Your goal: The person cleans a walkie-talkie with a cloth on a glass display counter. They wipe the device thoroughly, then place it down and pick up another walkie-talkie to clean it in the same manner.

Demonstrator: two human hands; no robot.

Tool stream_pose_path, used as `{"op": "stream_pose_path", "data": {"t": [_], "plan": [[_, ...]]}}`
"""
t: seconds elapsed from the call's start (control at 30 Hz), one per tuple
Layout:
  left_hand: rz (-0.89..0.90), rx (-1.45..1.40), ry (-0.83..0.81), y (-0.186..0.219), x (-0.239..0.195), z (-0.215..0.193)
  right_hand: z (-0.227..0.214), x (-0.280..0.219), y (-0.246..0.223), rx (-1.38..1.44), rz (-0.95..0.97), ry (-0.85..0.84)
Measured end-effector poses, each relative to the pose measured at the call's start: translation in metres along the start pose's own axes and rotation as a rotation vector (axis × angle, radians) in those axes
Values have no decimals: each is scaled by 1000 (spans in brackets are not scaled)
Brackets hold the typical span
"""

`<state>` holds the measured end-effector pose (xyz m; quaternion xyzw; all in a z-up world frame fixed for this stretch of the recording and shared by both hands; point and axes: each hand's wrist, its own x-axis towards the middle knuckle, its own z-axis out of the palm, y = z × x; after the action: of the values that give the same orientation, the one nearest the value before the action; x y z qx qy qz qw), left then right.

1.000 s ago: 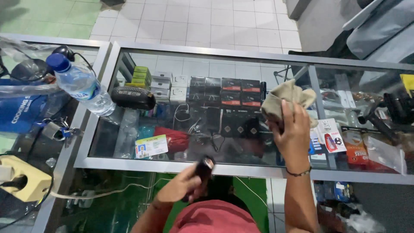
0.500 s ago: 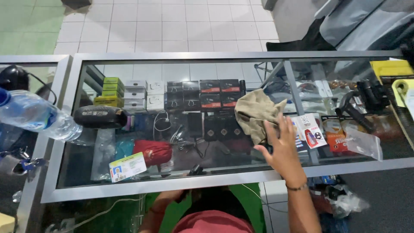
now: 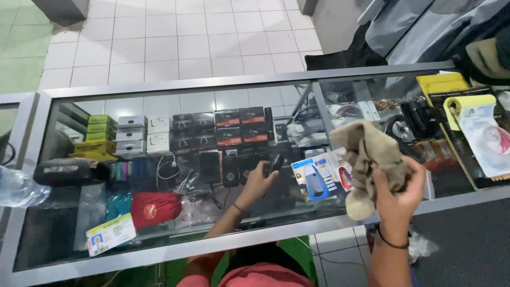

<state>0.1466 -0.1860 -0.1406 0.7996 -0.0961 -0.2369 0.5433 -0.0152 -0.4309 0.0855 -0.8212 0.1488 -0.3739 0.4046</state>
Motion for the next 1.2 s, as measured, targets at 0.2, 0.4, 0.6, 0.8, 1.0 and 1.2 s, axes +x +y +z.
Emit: {"op": "stream_pose_path", "data": {"t": [0.2, 0.4, 0.6, 0.8, 1.0, 1.2], "plan": [[104, 65, 268, 32, 79, 53, -53, -26, 49, -35, 235, 123], [249, 528, 363, 15, 147, 96, -51, -70, 136, 6, 281, 92], [161, 858, 446, 3, 206, 123, -36, -89, 169, -24, 163, 126], [28, 829, 515, -7, 250, 160, -29, -80, 140, -13, 305, 206], [65, 968, 871, -25, 277, 172, -20, -78, 138, -80, 370, 275], [171, 1190, 1047, -21, 260, 151, -18, -76, 132, -66, 401, 253]]}}
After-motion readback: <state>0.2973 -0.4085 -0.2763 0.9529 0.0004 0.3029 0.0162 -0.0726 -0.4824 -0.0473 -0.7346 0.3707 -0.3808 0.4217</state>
